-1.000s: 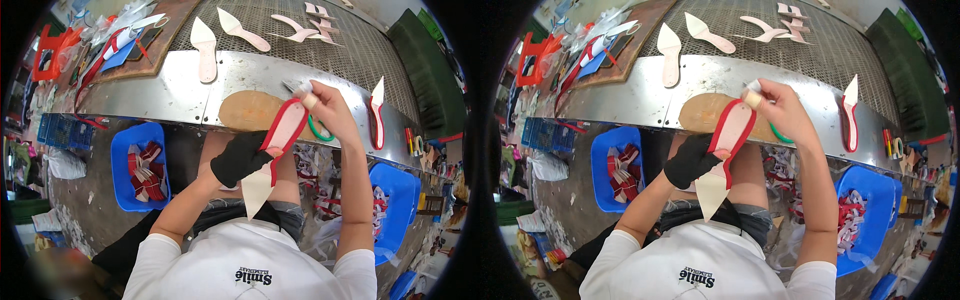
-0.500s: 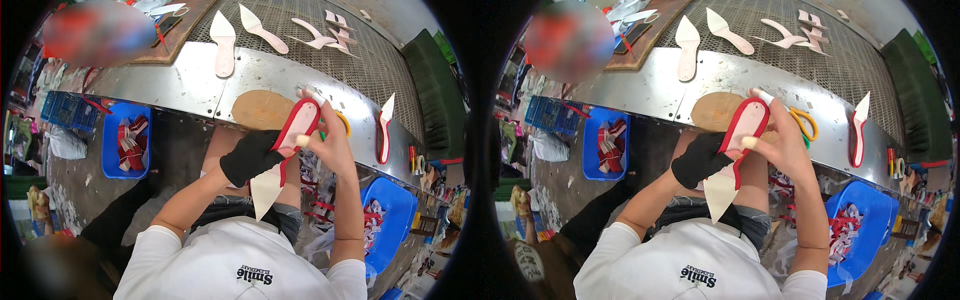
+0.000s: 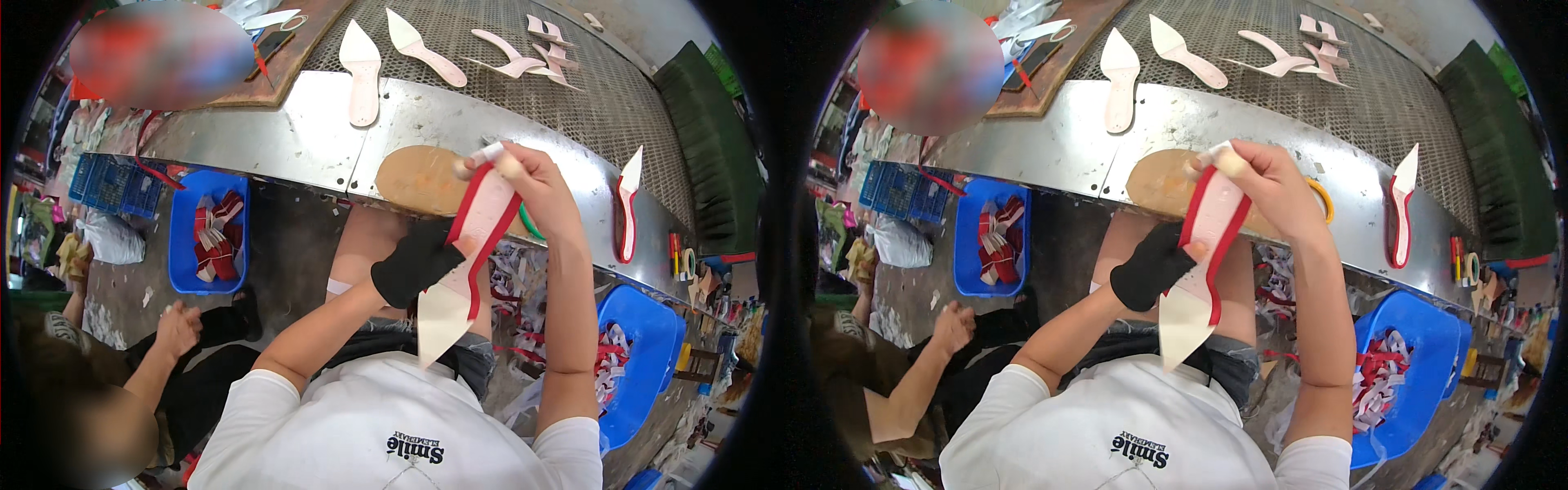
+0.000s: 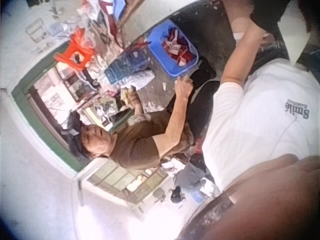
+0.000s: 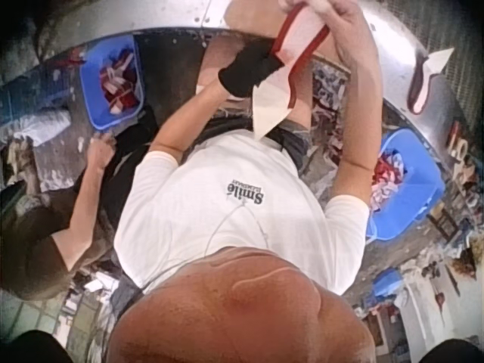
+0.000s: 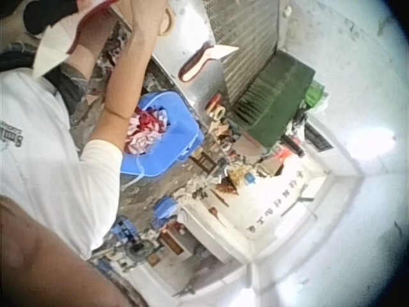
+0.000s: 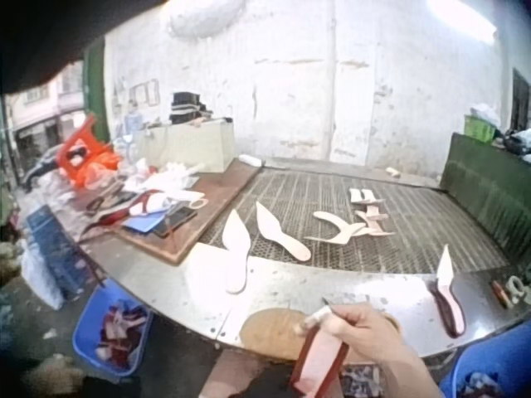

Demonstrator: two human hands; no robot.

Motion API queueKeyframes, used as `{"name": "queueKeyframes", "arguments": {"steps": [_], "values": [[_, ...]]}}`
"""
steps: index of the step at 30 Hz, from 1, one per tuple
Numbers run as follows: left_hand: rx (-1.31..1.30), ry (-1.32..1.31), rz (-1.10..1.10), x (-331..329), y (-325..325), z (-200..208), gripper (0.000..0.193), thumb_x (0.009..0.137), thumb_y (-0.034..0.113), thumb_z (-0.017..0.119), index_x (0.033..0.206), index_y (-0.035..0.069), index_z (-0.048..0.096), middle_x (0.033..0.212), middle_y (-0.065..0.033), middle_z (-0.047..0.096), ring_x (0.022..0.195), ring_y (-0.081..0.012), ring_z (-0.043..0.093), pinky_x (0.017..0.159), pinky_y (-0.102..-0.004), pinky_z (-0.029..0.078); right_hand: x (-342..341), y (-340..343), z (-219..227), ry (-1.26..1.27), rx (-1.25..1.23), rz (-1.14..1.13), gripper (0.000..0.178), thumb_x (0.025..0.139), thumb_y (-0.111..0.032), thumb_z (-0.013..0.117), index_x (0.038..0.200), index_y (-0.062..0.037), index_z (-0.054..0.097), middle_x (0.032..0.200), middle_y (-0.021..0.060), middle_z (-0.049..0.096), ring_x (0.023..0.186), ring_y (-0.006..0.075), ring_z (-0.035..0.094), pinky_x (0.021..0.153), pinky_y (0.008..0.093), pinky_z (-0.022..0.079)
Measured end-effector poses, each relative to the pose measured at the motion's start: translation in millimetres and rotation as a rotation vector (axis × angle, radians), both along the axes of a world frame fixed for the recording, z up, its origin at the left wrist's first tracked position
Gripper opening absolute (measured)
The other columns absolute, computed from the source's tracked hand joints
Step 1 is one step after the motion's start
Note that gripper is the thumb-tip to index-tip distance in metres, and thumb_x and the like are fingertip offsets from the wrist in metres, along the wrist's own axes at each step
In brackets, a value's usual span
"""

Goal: Applying adhesive and red trimming material to shoe components.

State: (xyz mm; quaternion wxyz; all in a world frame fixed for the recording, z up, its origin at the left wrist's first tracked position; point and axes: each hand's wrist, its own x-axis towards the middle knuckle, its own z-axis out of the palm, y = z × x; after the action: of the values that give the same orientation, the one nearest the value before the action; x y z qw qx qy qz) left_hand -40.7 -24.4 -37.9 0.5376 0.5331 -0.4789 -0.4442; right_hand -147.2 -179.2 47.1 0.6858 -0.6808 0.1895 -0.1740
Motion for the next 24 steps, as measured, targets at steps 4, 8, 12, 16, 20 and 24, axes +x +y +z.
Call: {"name": "queueKeyframes", "arguments": {"steps": [4, 8, 12, 16, 20, 24], "values": [[-0.004, 1.166, -0.375, -5, -7, -26, 0.028, 0.090, 0.031, 0.058, 0.099, 0.005, 0.060, 0.093, -0.0055, 0.061, 0.084, -0.0142, 0.058, 0.074, -0.0298, 0.047, -7, -2, -12, -0.301, -0.074, 0.071, 0.040, 0.083, -0.031, 0.065, 0.107, 0.0009, 0.060, 0.089, 0.0055, 0.067, 0.082, 0.0134, 0.063, 0.078, 0.0283, 0.050], [0.044, 0.810, -0.199, -10, -23, -33, 0.028, 0.092, 0.030, 0.053, 0.088, 0.004, 0.063, 0.091, -0.0057, 0.061, 0.081, -0.0131, 0.057, 0.069, -0.0299, 0.046, -13, -9, -8, 0.228, -0.666, -0.320, 0.027, 0.075, -0.022, 0.071, 0.074, 0.0011, 0.058, 0.063, 0.0014, 0.054, 0.061, 0.0087, 0.048, 0.055, 0.0259, 0.040], [0.004, 0.164, 0.048, -12, -30, -32, 0.059, 0.079, 0.020, 0.063, 0.130, -0.002, 0.044, 0.113, -0.0174, 0.059, 0.101, -0.0242, 0.056, 0.088, -0.0340, 0.043, -1, -26, -36, 0.306, -0.590, -0.301, 0.022, 0.078, -0.018, 0.069, 0.073, -0.0003, 0.056, 0.062, -0.0011, 0.048, 0.060, 0.0066, 0.040, 0.052, 0.0250, 0.035], [-0.199, -0.059, 0.230, 0, -23, -37, 0.074, 0.081, 0.010, 0.060, 0.145, 0.006, 0.023, 0.133, -0.0183, 0.047, 0.118, -0.0242, 0.049, 0.097, -0.0323, 0.040, -5, -7, -60, -0.014, -0.284, -0.402, 0.026, 0.084, -0.020, 0.068, 0.098, -0.0009, 0.058, 0.077, 0.0004, 0.056, 0.057, 0.0056, 0.047, 0.049, 0.0220, 0.039], [-0.198, 0.458, 0.328, 16, -12, -48, 0.069, 0.082, 0.012, 0.059, 0.142, 0.002, 0.027, 0.121, -0.0163, 0.054, 0.106, -0.0190, 0.054, 0.089, -0.0314, 0.044, -20, 39, -73, 0.086, 0.084, -0.059, 0.029, 0.082, -0.012, 0.066, 0.107, 0.0002, 0.057, 0.087, 0.0050, 0.062, 0.066, 0.0090, 0.059, 0.052, 0.0193, 0.045], [-0.162, 0.622, 0.254, 15, -1, -39, 0.061, 0.083, 0.006, 0.056, 0.139, 0.001, 0.032, 0.113, -0.0083, 0.057, 0.098, -0.0130, 0.055, 0.083, -0.0298, 0.048, -17, 60, -85, -0.025, 0.100, -0.146, 0.023, 0.082, -0.018, 0.069, 0.095, -0.0015, 0.061, 0.080, 0.0034, 0.064, 0.065, 0.0084, 0.059, 0.054, 0.0205, 0.045]]}}
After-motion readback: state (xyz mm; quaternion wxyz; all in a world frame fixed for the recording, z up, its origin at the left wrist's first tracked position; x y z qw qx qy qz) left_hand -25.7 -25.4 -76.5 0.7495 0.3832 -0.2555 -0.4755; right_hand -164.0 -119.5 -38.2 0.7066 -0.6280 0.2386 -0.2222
